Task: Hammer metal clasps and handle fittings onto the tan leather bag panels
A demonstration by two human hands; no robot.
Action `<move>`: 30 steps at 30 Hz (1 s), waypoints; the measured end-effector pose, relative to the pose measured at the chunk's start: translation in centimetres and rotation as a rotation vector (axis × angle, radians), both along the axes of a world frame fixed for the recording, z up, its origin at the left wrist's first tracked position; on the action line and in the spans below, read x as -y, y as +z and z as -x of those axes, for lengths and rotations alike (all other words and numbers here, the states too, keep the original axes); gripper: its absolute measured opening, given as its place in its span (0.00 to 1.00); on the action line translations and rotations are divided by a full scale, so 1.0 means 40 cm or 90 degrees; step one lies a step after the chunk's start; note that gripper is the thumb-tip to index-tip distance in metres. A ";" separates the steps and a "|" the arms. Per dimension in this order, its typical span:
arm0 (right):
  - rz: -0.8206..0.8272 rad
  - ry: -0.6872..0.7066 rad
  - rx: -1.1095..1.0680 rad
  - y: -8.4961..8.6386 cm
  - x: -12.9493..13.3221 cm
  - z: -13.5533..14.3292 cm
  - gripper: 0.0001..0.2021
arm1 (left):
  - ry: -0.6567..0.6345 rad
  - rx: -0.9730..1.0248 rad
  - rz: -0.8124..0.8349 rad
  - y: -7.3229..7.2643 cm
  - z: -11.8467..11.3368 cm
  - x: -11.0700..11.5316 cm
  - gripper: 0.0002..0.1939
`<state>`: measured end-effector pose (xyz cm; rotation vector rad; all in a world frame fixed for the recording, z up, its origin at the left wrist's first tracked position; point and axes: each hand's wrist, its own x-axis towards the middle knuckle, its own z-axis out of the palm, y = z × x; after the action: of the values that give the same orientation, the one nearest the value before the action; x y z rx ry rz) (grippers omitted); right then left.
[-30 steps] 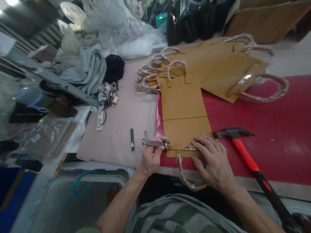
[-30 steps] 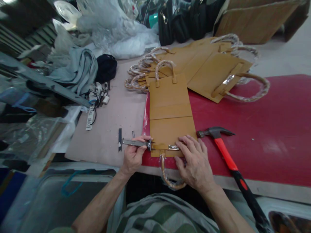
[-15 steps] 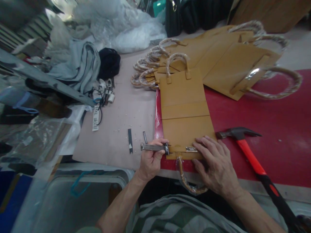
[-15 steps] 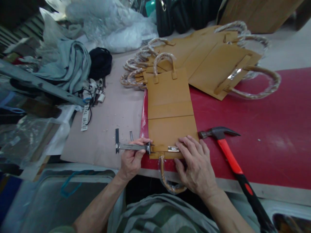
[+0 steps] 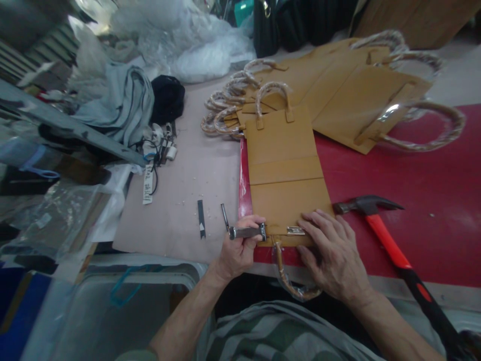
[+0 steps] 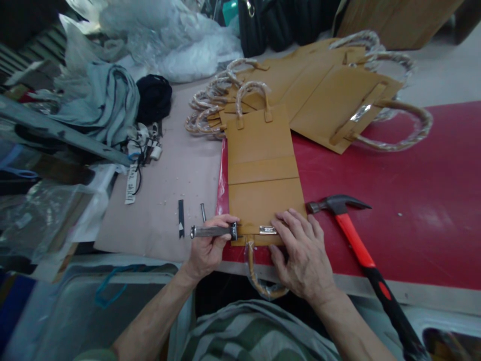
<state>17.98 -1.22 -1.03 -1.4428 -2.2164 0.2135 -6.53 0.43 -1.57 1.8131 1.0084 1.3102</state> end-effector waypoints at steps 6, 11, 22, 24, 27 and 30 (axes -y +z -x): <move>-0.009 0.004 0.004 0.005 -0.002 0.001 0.19 | 0.032 -0.047 -0.047 -0.003 -0.005 -0.006 0.07; -0.013 0.002 0.003 0.006 0.001 0.003 0.19 | 0.030 -0.071 -0.078 0.001 -0.013 -0.009 0.07; -0.018 0.001 -0.001 0.005 0.001 0.001 0.19 | 0.024 0.022 0.097 -0.003 0.016 -0.022 0.04; -0.017 0.000 -0.002 0.005 0.001 0.003 0.19 | 0.034 0.009 0.076 -0.006 0.012 -0.019 0.04; -0.018 0.002 -0.004 0.005 0.001 0.005 0.19 | 0.052 -0.036 0.013 -0.008 0.002 -0.013 0.06; -0.023 0.004 -0.007 0.005 0.001 0.005 0.19 | 0.071 -0.066 -0.030 -0.009 -0.006 -0.008 0.07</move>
<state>17.77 -1.26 -0.84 -1.4130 -2.2046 0.1825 -6.30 0.75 -1.92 1.9007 1.1581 1.3273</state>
